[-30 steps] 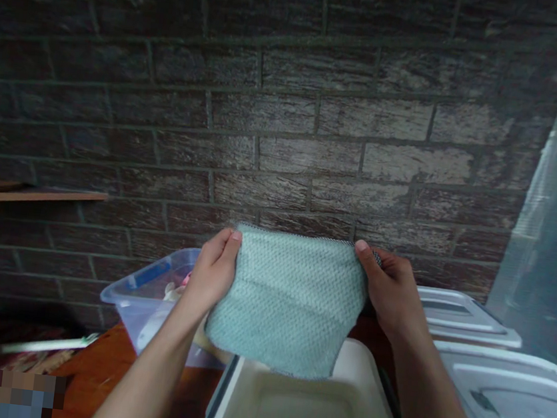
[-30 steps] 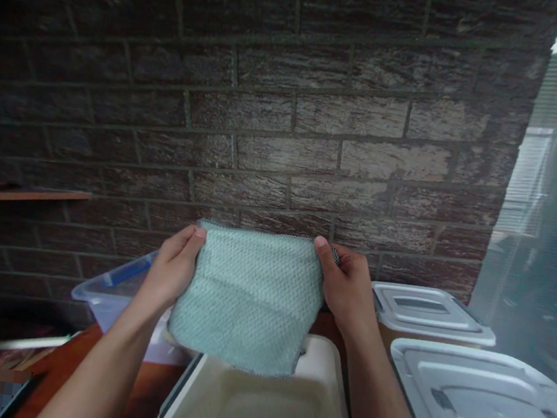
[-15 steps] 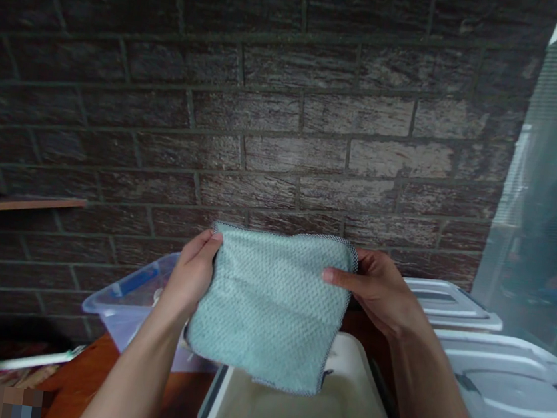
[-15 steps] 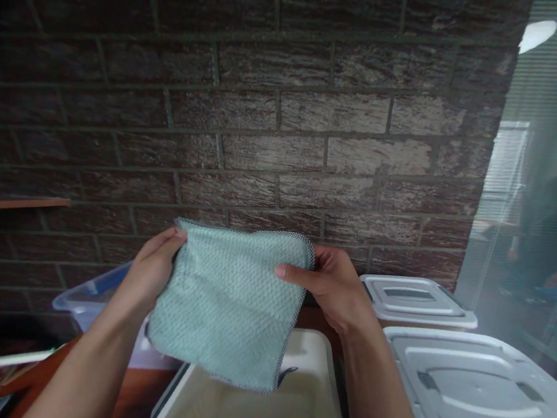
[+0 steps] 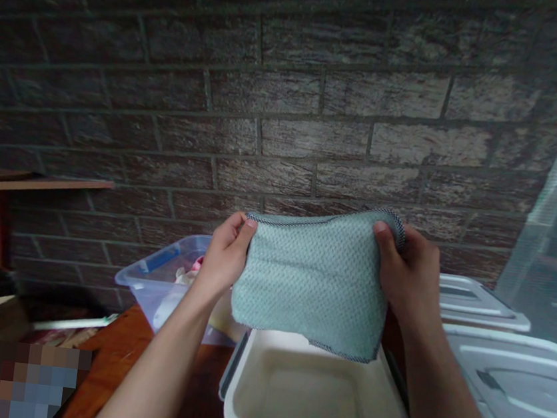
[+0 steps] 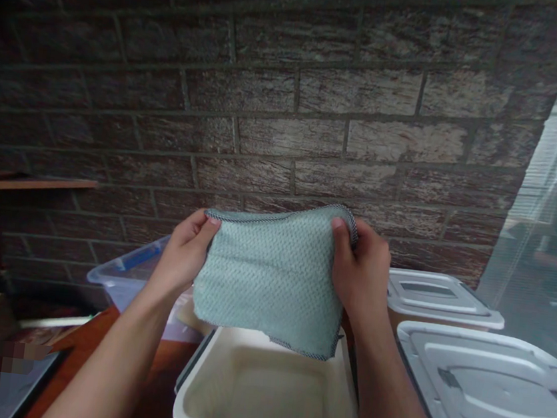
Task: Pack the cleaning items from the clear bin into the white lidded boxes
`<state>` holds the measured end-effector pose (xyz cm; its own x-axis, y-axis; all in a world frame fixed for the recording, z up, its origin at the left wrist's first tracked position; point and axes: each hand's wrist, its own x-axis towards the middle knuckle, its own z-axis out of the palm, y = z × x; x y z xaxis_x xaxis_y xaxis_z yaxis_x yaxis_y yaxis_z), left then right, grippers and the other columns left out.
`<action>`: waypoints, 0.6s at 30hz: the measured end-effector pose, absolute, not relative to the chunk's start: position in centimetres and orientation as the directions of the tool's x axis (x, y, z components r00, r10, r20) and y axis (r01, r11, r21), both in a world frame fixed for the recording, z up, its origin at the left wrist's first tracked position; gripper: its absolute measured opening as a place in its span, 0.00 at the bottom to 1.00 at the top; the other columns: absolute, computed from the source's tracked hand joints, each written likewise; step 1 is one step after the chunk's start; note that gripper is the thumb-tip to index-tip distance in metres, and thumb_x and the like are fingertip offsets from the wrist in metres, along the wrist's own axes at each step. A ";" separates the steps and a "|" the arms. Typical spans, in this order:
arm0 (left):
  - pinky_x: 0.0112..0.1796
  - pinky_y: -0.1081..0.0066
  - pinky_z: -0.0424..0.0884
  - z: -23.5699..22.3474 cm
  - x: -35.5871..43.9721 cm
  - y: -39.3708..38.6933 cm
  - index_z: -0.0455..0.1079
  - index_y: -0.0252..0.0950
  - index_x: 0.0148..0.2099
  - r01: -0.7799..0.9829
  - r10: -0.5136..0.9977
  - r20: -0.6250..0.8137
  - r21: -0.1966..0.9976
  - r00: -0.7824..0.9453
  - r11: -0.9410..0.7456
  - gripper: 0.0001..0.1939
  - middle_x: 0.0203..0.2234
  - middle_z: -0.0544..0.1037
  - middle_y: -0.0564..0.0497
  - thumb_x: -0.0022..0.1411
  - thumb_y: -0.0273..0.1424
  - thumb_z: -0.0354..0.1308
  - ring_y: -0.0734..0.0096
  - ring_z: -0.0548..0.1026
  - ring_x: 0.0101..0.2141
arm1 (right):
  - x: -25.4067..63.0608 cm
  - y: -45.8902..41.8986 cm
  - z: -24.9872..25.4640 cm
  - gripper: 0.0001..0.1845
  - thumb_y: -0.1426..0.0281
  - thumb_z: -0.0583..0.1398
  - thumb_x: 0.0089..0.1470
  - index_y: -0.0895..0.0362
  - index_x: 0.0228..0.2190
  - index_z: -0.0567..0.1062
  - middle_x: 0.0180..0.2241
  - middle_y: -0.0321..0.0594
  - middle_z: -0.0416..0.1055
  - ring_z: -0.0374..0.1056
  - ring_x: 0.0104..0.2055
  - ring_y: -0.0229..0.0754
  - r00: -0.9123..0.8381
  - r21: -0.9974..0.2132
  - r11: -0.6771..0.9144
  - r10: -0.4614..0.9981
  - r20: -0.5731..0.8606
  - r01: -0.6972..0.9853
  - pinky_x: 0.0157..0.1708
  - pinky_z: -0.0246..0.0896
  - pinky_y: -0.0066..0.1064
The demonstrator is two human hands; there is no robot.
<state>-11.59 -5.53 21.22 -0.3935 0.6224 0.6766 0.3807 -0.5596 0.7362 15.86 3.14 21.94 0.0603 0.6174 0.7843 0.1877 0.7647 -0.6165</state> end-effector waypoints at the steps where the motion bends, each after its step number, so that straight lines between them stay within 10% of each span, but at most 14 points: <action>1: 0.29 0.75 0.61 21.3 -11.4 -5.6 0.68 0.37 0.35 0.370 0.625 0.681 0.732 -0.383 -0.571 0.12 0.27 0.72 0.56 0.67 0.39 0.61 0.75 0.66 0.26 | 15.9 3.1 21.9 0.20 0.56 0.61 0.61 0.56 0.24 0.71 0.22 0.33 0.59 0.55 0.26 0.38 0.059 -0.628 0.758 0.629 0.776 0.177 0.25 0.47 0.31; 10: 0.28 0.76 0.70 22.5 -11.0 -8.0 0.75 0.35 0.38 -0.099 0.909 0.388 0.909 -0.154 -0.405 0.12 0.28 0.79 0.52 0.54 0.31 0.72 0.74 0.75 0.25 | 16.0 2.9 21.4 0.14 0.56 0.68 0.52 0.53 0.30 0.78 0.26 0.40 0.74 0.67 0.23 0.45 -0.228 -0.864 0.385 0.855 0.466 -0.323 0.21 0.60 0.36; 18: 0.45 0.65 0.77 21.8 -11.0 -7.9 0.76 0.37 0.54 -0.049 0.930 0.366 0.930 0.032 -0.365 0.29 0.42 0.83 0.45 0.48 0.29 0.75 0.58 0.82 0.42 | 15.9 2.9 21.6 0.15 0.53 0.64 0.57 0.51 0.34 0.79 0.28 0.38 0.76 0.70 0.29 0.46 -0.057 -0.789 0.515 0.825 0.562 -0.336 0.27 0.62 0.35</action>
<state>-10.97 -7.88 21.80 0.0319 0.9299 0.3664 -0.0488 -0.3647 0.9298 15.93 2.91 21.58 -0.0574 0.8248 0.5624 -0.3357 0.5146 -0.7890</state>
